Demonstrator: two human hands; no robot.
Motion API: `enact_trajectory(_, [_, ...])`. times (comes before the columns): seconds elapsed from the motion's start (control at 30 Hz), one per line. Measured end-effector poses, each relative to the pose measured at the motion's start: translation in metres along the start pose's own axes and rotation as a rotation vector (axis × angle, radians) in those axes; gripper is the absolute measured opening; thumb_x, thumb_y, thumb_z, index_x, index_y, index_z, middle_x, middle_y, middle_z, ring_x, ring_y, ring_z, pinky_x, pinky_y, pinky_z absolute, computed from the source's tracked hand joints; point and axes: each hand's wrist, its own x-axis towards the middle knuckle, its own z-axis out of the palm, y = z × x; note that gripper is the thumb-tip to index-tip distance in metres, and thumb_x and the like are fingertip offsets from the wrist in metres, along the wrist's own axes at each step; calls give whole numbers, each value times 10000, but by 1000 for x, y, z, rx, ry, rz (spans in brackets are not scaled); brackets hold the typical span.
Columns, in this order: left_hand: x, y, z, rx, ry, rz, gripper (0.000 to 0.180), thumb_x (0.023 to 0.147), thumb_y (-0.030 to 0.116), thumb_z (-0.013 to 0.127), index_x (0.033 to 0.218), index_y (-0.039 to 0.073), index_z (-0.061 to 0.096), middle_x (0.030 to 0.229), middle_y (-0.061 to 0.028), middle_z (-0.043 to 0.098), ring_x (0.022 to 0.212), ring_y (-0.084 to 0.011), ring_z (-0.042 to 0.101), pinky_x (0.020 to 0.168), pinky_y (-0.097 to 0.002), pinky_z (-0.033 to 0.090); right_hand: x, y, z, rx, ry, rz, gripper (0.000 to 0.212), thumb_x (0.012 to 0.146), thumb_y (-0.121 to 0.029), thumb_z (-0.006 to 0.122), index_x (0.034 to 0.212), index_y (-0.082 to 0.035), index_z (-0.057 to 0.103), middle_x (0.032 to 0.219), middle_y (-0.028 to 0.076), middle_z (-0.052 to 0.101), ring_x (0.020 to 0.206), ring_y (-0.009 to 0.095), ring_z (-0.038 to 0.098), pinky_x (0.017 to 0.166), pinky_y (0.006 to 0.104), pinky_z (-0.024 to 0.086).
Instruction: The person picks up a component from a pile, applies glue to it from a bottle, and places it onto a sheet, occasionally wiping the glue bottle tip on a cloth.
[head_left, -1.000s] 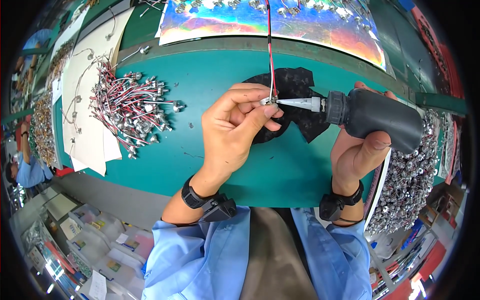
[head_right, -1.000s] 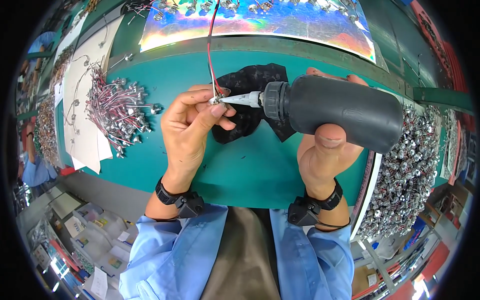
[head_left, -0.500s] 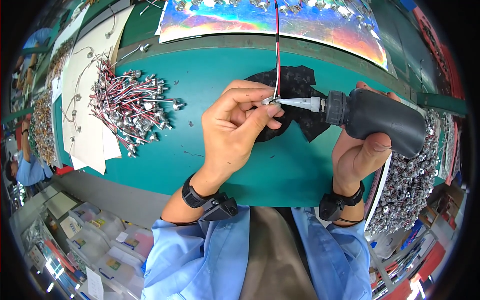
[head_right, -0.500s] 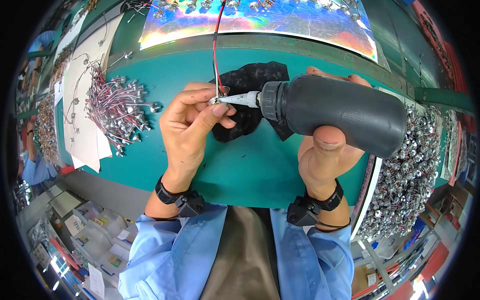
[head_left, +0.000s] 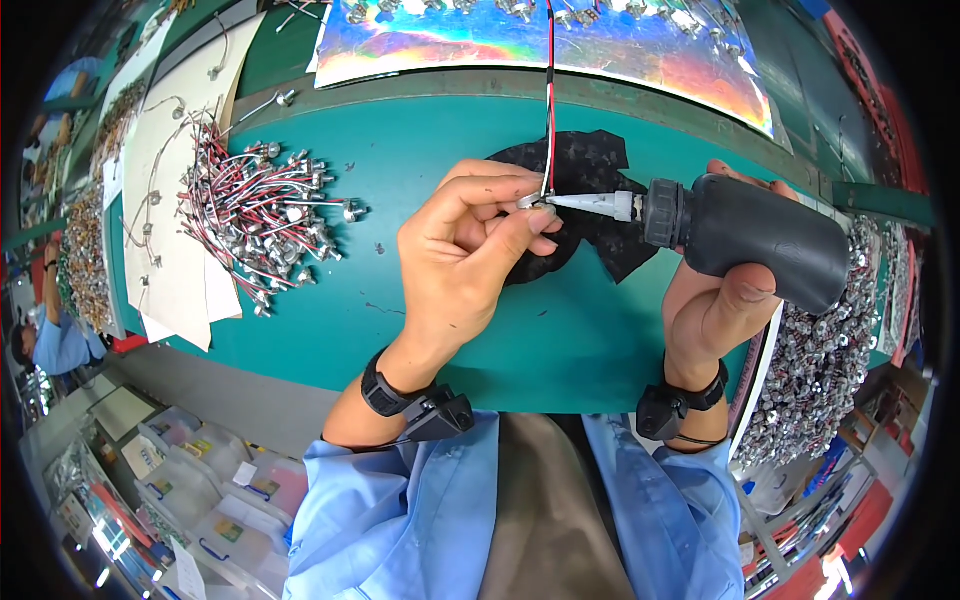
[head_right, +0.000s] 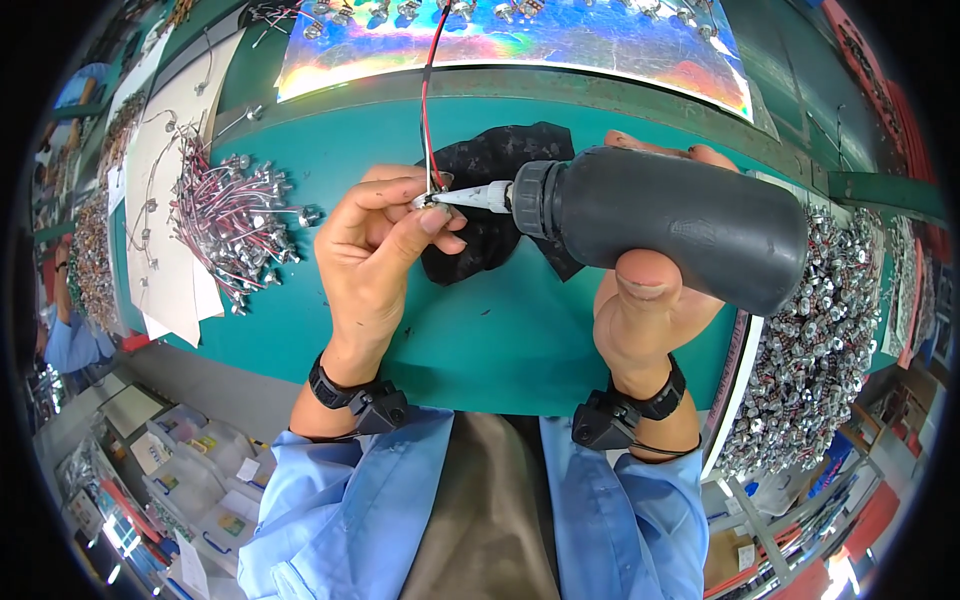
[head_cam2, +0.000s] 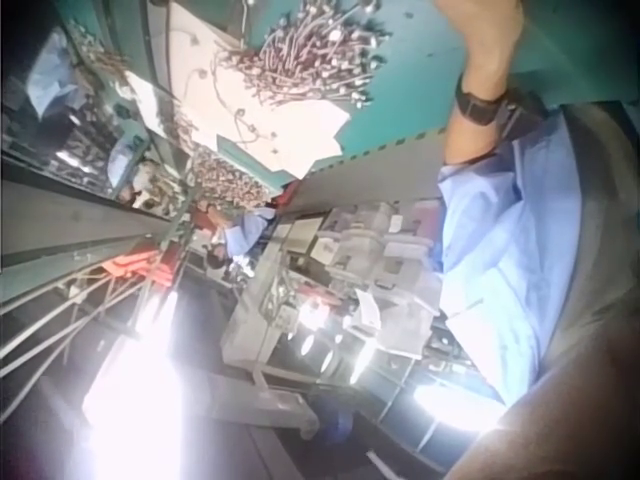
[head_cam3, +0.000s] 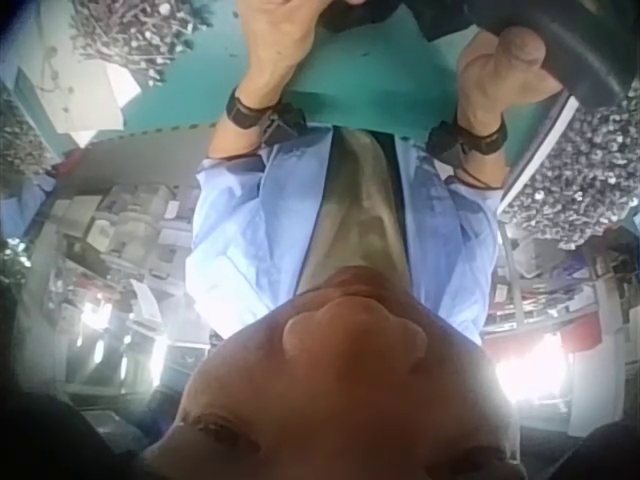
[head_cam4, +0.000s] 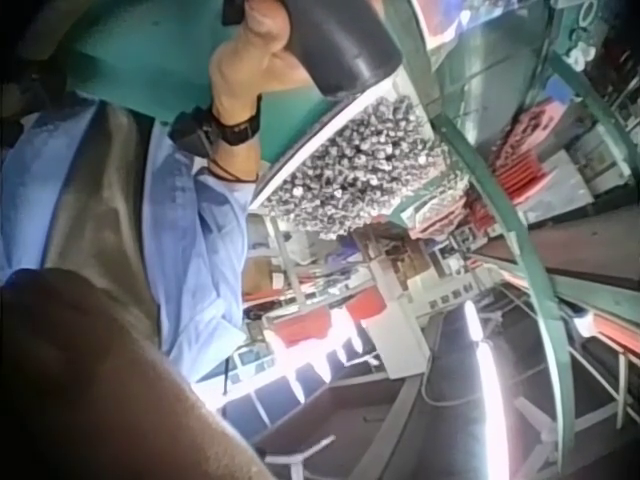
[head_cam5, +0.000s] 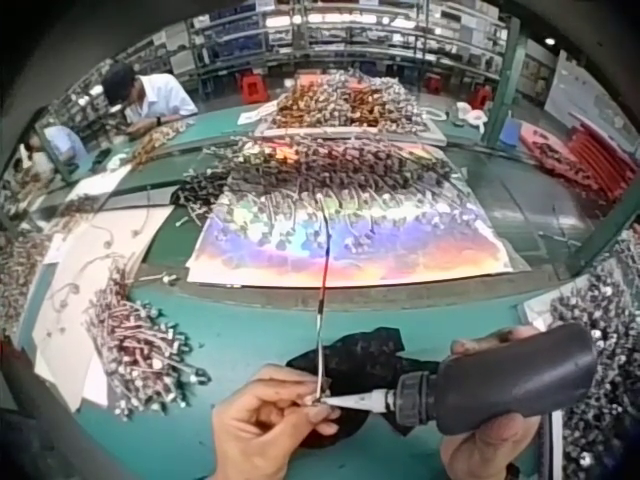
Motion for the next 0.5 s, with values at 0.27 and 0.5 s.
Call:
enact_trajectory(0.27, [0,-2,0,32,6,46,174,747,-138,522,912,-82,526,971,-138,495,774,-183,600,635,-253,546,0,-3,0,-62,-30,-44,782,735,-524,556,1211,42,303,1048,178,513,1019,285,496,913,393,363])
enact_trajectory(0.5, [0,-2,-2,12,15,35,171,748,-136,521,911,-84,524,975,-140,495,779,-186,599,662,-263,548,2,-1,-2,-68,-36,-78,768,749,-517,547,1214,41,298,1055,180,510,1018,288,498,900,385,368])
